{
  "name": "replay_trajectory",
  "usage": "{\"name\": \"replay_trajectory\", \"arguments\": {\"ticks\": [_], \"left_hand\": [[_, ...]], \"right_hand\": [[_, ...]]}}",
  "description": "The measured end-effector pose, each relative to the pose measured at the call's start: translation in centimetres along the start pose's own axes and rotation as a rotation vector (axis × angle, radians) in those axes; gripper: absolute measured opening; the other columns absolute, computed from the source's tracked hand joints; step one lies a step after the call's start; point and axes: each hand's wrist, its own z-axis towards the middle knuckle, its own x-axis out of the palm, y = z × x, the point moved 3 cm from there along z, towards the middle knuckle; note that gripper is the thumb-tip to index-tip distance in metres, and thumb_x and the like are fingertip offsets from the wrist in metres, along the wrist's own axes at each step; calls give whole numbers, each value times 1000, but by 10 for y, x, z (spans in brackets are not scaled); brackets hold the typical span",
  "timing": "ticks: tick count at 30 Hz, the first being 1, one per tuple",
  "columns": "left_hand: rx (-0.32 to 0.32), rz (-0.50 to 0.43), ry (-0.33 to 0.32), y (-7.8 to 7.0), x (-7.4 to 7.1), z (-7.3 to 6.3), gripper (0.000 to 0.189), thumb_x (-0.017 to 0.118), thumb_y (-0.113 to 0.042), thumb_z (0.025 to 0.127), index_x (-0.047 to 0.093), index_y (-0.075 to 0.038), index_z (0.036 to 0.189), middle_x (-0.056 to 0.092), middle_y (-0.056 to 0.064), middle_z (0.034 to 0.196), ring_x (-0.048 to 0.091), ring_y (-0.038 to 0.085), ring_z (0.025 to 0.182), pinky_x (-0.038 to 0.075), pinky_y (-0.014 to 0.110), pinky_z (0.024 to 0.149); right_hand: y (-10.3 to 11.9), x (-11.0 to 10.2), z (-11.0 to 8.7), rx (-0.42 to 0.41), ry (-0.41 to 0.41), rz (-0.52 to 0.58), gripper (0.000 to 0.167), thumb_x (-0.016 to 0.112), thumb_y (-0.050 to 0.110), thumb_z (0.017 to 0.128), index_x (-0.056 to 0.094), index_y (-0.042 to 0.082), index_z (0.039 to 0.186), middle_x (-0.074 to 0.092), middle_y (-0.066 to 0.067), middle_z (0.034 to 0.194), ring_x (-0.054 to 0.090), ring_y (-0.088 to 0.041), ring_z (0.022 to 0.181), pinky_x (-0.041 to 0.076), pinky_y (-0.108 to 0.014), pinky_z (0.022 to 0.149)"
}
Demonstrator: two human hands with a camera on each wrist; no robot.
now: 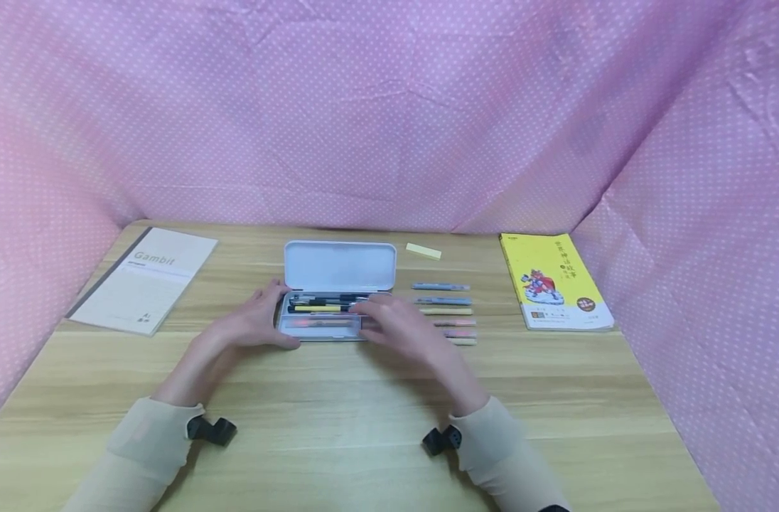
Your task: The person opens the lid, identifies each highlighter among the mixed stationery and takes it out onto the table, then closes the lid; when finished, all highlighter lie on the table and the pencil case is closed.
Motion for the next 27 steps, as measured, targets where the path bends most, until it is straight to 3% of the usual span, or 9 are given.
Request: {"name": "replay_trajectory", "arguments": {"ticks": [4,8,19,27], "left_hand": [[-1,5,4,-1,-1,-1,108,88,-43,74,29,1,154,10,32,169,8,51,158,7,64,131],[3,2,-1,-1,0,-2,109,87,-43,73,29,1,154,12,33,168,12,56,155,12,67,129],[53,-22,-15,-1,-2,-2,112,88,-43,71,29,3,153,11,37,167,10,55,156,5,67,129],[20,-4,-6,-3,-2,-2,111,88,-42,72,28,3,155,11,35,168,12,53,157,6,64,131]], "right_hand": [[14,12,14,-33,35,-1,35,76,21,94,71,13,128,75,-2,121,71,-18,112,59,-38,99],[22,19,22,-47,51,-7,35,75,21,94,71,14,128,76,-1,119,71,-18,110,59,-37,99],[25,25,25,-28,64,-50,32,72,22,96,71,15,128,76,2,116,71,-15,106,59,-35,97],[23,28,25,-19,64,-60,24,70,19,98,75,17,121,77,2,113,71,-14,105,60,-33,95]]}}
